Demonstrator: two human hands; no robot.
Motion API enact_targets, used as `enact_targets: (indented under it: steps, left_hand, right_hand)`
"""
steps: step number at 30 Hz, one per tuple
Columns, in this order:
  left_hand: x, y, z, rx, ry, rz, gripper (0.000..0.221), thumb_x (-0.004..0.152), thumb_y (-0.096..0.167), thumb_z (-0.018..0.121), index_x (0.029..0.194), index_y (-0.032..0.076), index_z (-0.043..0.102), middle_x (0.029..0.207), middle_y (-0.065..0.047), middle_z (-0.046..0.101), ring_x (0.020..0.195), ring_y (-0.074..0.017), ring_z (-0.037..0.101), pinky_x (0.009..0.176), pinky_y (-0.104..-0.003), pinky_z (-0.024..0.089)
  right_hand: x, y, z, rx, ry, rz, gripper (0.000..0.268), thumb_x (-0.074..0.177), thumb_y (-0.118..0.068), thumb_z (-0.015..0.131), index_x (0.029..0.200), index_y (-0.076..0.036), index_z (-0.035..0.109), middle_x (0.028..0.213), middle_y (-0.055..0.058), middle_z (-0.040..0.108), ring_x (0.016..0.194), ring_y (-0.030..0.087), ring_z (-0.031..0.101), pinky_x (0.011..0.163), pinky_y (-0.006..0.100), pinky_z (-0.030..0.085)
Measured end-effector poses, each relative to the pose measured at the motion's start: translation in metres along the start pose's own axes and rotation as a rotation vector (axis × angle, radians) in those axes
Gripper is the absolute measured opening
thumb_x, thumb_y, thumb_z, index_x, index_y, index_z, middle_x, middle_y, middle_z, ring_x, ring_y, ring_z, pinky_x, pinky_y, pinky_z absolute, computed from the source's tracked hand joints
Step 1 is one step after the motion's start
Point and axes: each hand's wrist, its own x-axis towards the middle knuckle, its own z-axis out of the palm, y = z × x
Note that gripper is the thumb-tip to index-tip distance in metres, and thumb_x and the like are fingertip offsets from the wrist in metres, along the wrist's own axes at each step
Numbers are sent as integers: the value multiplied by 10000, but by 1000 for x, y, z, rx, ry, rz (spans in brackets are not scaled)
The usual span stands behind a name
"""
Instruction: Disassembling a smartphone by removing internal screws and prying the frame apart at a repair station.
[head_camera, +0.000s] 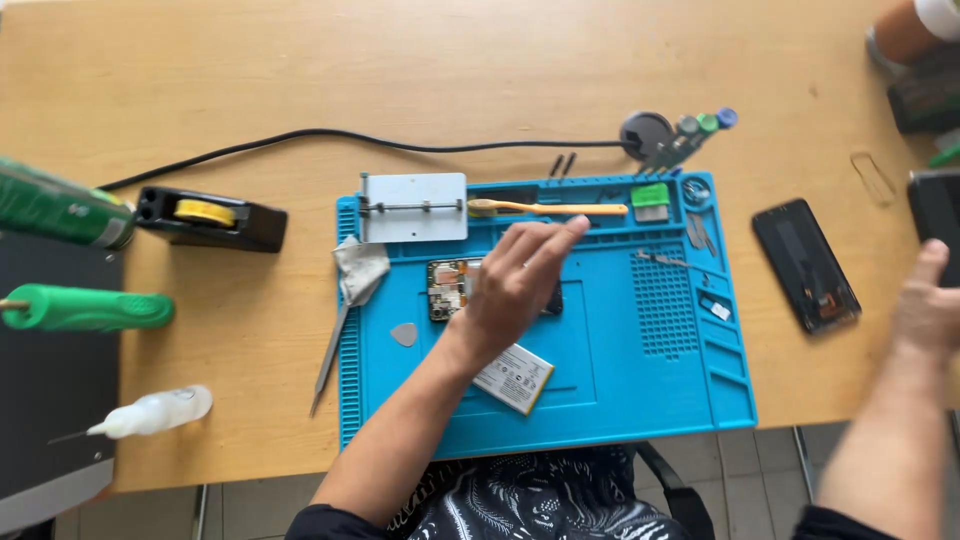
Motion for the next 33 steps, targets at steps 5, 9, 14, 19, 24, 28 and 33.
enact_targets:
  steps: [5, 9, 14, 19, 24, 28, 33]
  left_hand:
    - [-2, -6, 1, -14, -93, -65, 498, 932, 31, 727, 1408, 155, 651, 1160, -86, 697, 985, -267, 717, 781, -361, 633]
    - [0, -2, -6, 42, -100, -47, 449, 930, -26, 725, 1347, 135, 687, 1006, -115, 721, 857, -241, 726, 716, -340, 634]
    - [11, -7, -18, 15, -91, -110, 378, 960, 33, 757, 1326, 85, 682, 1053, -157, 690, 929, -293, 736, 778, -388, 649]
    - [4, -14, -5, -29, -47, -158, 372, 980, 4, 715, 1335, 106, 682, 999, -125, 682, 887, -265, 733, 769, -380, 649]
    - [9, -9, -3, -150, -35, -168, 386, 999, -34, 659, 1363, 97, 664, 994, -113, 678, 882, -248, 714, 788, -359, 636]
    - [0, -4, 6, -112, -50, -134, 395, 929, 7, 750, 1293, 156, 717, 1048, -46, 694, 930, -229, 723, 801, -361, 632]
    - [6, 4, 4, 21, -1, -89, 353, 946, 31, 728, 1268, 176, 743, 1008, -22, 707, 874, -213, 734, 788, -329, 634]
  right_hand:
    - [-119, -290, -23, 351, 271, -668, 689, 1017, -399, 725, 1412, 145, 572, 1353, 356, 611, 1288, 535, 582, 1135, 571, 414]
    - [-147, -372, -20, 656, 73, -867, 220, 845, -296, 811, 1028, -174, 816, 1101, 38, 795, 1038, 275, 735, 1039, 522, 510]
    - [-69, -400, -4, 1013, 28, -758, 371, 1022, -177, 629, 1320, 40, 585, 1171, 236, 674, 1081, 369, 663, 966, 467, 546]
    - [-42, -429, 25, 1044, -9, -706, 351, 1134, -241, 448, 1366, 5, 544, 1141, 178, 671, 1022, 315, 672, 928, 451, 555]
    - [-58, -430, 57, 1107, -9, -624, 375, 1164, -275, 376, 1387, -18, 534, 1112, 158, 692, 968, 287, 702, 871, 439, 578]
    - [-67, -429, 43, 1090, -31, -644, 397, 1142, -242, 404, 1307, 56, 609, 1080, 175, 734, 933, 327, 728, 859, 469, 584]
    - [-67, -425, 35, 1093, -40, -678, 444, 1137, -272, 403, 1309, 87, 600, 1100, 190, 740, 961, 334, 725, 886, 465, 565]
